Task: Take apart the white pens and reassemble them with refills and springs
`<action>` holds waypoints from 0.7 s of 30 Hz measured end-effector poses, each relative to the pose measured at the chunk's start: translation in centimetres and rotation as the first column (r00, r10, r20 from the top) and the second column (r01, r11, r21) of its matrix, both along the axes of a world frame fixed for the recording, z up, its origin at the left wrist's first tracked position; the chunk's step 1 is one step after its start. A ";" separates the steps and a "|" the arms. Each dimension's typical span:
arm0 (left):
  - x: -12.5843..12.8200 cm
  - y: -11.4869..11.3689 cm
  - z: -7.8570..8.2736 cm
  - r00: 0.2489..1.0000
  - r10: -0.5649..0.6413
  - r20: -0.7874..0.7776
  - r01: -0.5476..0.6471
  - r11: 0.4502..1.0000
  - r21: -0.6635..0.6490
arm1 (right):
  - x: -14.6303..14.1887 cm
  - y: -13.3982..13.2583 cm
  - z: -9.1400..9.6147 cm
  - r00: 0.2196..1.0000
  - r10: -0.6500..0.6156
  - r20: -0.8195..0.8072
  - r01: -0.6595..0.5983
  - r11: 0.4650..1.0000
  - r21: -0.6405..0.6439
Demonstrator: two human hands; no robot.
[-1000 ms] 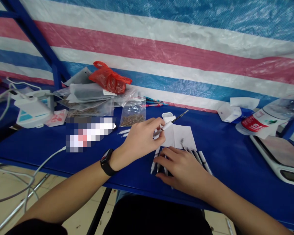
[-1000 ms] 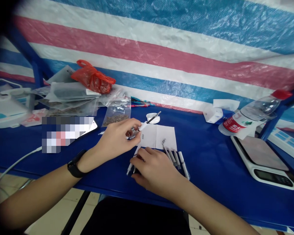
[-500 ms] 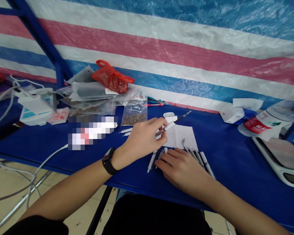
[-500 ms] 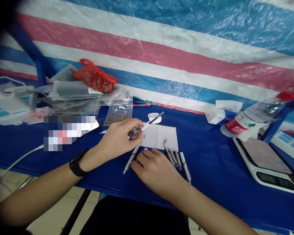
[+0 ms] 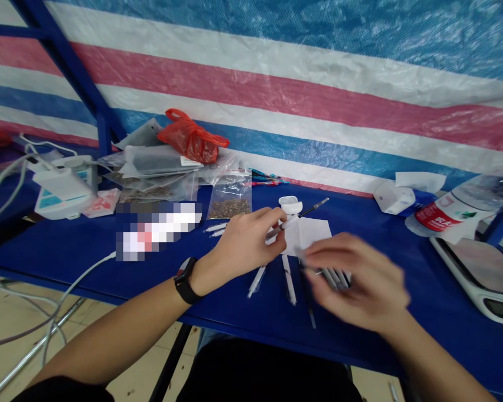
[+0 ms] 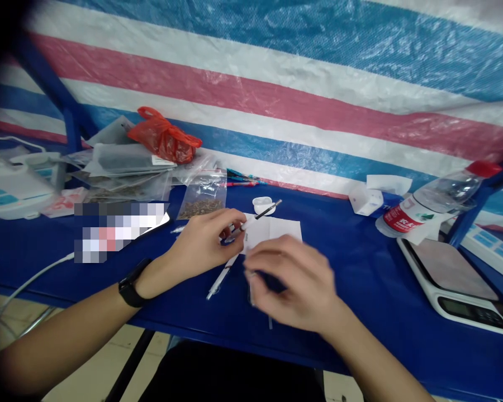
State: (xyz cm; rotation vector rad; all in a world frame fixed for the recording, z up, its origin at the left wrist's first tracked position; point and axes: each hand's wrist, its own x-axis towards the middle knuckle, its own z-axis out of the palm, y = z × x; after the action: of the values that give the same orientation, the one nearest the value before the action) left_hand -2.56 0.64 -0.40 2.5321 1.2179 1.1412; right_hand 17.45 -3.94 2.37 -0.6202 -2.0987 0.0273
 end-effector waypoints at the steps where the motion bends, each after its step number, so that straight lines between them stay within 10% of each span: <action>1: 0.0 -0.1 -0.1 1.000 -0.018 -0.013 0.018 1.000 0.021 | 0.5 0.2 0.5 0.982 -0.053 -0.184 0.053 0.999 -0.007; 4: 0.2 -0.3 -0.3 0.997 -0.053 -0.059 0.059 0.994 0.089 | 1.8 1.2 1.4 0.773 -0.166 -0.613 0.128 0.986 -0.106; 8: 0.4 -0.6 -0.5 0.993 -0.063 -0.096 0.075 0.990 0.121 | 2.7 2.5 1.6 0.615 -0.231 -0.754 0.064 0.968 -0.245; 21: 0.5 -0.6 -0.3 0.990 -0.112 -0.081 0.122 0.982 0.142 | 2.7 3.3 0.3 0.646 -0.317 -0.694 -0.002 0.909 -0.417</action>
State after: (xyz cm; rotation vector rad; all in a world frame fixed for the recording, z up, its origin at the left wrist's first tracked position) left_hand -2.06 0.06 -0.72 2.7343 1.0186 1.1614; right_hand 20.11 -0.65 2.68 -0.8507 -1.2034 0.5278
